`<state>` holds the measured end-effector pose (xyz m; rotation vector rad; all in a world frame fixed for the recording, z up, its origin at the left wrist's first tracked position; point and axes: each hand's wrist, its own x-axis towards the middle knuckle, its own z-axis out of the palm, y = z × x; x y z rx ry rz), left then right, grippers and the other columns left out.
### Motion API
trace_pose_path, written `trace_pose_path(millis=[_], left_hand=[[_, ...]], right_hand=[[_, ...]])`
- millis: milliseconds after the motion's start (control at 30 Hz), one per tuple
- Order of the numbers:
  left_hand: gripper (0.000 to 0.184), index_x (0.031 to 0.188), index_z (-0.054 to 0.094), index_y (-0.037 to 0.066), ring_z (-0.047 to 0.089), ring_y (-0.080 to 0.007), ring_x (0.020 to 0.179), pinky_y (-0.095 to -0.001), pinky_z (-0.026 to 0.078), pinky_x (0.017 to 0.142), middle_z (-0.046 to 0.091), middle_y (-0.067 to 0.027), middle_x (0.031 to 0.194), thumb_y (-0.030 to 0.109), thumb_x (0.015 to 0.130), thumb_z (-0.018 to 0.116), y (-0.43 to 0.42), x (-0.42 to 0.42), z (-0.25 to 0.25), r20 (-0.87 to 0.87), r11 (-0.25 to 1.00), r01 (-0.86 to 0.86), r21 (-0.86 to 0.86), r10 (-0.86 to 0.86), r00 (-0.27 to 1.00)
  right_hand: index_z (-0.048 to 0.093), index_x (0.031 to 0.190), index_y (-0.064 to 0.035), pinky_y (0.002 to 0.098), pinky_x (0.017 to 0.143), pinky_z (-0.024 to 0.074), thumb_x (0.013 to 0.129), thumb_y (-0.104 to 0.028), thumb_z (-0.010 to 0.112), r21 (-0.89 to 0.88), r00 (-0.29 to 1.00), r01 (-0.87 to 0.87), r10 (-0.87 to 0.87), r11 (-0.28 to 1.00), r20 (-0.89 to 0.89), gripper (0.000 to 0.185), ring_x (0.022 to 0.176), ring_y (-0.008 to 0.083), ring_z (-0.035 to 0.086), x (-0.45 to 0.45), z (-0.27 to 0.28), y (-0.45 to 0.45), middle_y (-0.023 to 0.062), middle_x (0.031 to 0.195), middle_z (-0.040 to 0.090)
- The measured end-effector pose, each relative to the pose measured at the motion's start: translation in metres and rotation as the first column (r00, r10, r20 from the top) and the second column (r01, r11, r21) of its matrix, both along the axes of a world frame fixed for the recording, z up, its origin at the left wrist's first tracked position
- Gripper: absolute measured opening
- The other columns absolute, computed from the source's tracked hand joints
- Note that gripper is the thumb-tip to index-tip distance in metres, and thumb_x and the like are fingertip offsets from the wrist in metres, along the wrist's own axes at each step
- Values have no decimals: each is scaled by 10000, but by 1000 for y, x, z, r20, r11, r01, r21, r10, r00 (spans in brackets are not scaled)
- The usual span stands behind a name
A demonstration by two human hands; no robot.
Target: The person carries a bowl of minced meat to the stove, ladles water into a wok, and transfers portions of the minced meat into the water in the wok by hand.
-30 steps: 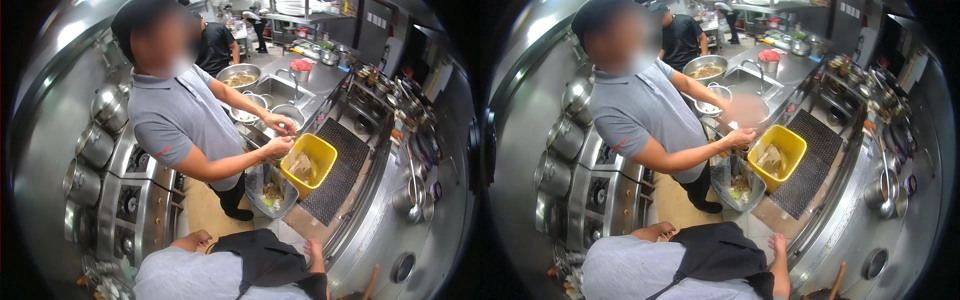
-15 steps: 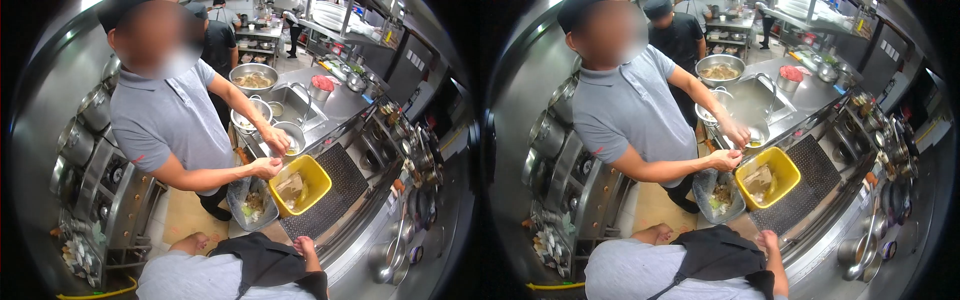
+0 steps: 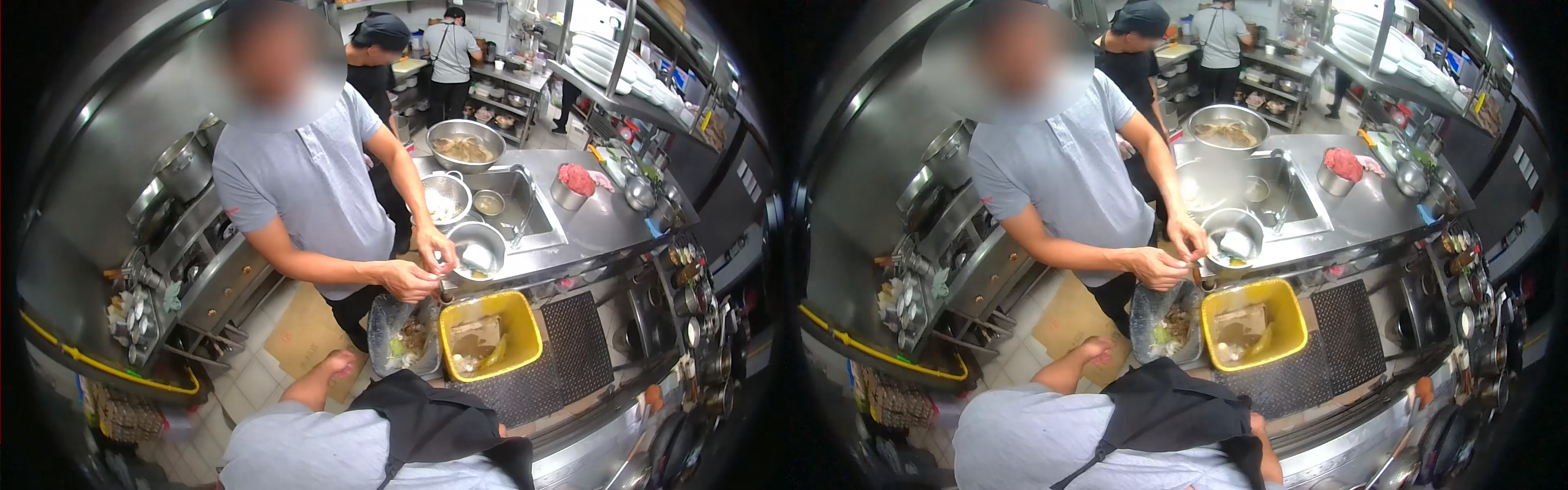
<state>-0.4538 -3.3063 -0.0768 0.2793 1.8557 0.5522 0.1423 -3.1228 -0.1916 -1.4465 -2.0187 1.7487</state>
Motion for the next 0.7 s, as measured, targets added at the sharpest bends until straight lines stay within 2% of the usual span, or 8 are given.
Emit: trace_pose_path(millis=[133,167,200,233,367,433,500,700], left_hand=[[201,1034,605,98,632,-229,745,-381,500,558,638,-89,875,227,885,566,-49,77,10,3,976,-29,-218,31,1000],[202,1022,611,82,643,-248,766,-384,517,575,654,-109,909,221,879,580,-61,89,-9,74,942,62,-329,-39,996],[223,1036,614,71,655,-255,791,-392,532,592,663,-127,941,220,872,596,-63,114,-4,69,928,-23,-372,52,996],[245,1050,616,60,666,-262,816,-401,547,608,672,-145,972,219,864,612,-65,137,-2,59,905,-111,-411,148,987],[264,1037,624,46,673,-260,847,-423,562,627,674,-160,982,244,862,625,-35,188,-16,111,903,62,-425,-16,994],[287,1050,629,44,683,-248,791,-432,569,601,678,-146,928,268,872,605,-9,191,-16,86,892,311,-328,-300,950],[281,1077,644,69,677,-232,686,-426,564,546,685,-115,893,255,874,588,31,196,-7,15,931,188,-314,-193,981],[232,993,681,66,655,-178,595,-384,542,514,678,-72,722,237,896,558,125,211,62,-277,964,259,57,-234,932]], right_hand=[[559,1034,-82,292,411,428,888,-131,520,456,925,-228,338,860,-175,159,588,166,604,64,-44,65,76,756,634],[559,1044,-77,299,419,439,890,-134,519,138,985,-114,130,984,-109,169,597,173,607,62,-11,77,82,768,636],[559,1054,-73,305,426,449,891,-137,518,-213,985,172,-172,962,18,180,605,179,610,48,55,86,87,780,638],[559,1064,-69,312,434,460,892,-140,517,-397,880,476,-429,785,205,191,613,185,613,32,124,95,93,792,639],[546,1132,-45,346,490,510,913,-172,509,-522,800,545,-593,656,91,257,725,261,647,63,105,141,151,986,639],[539,1158,-41,369,550,534,919,-185,518,-541,807,522,-587,660,63,279,769,274,649,71,108,154,159,1015,634],[552,1128,-98,339,595,526,902,-184,565,-585,796,498,-605,640,15,242,815,238,675,66,116,171,112,980,670],[552,1131,-88,347,631,552,925,-201,548,-560,798,456,-596,692,-88,235,786,218,666,28,145,225,99,958,671]])
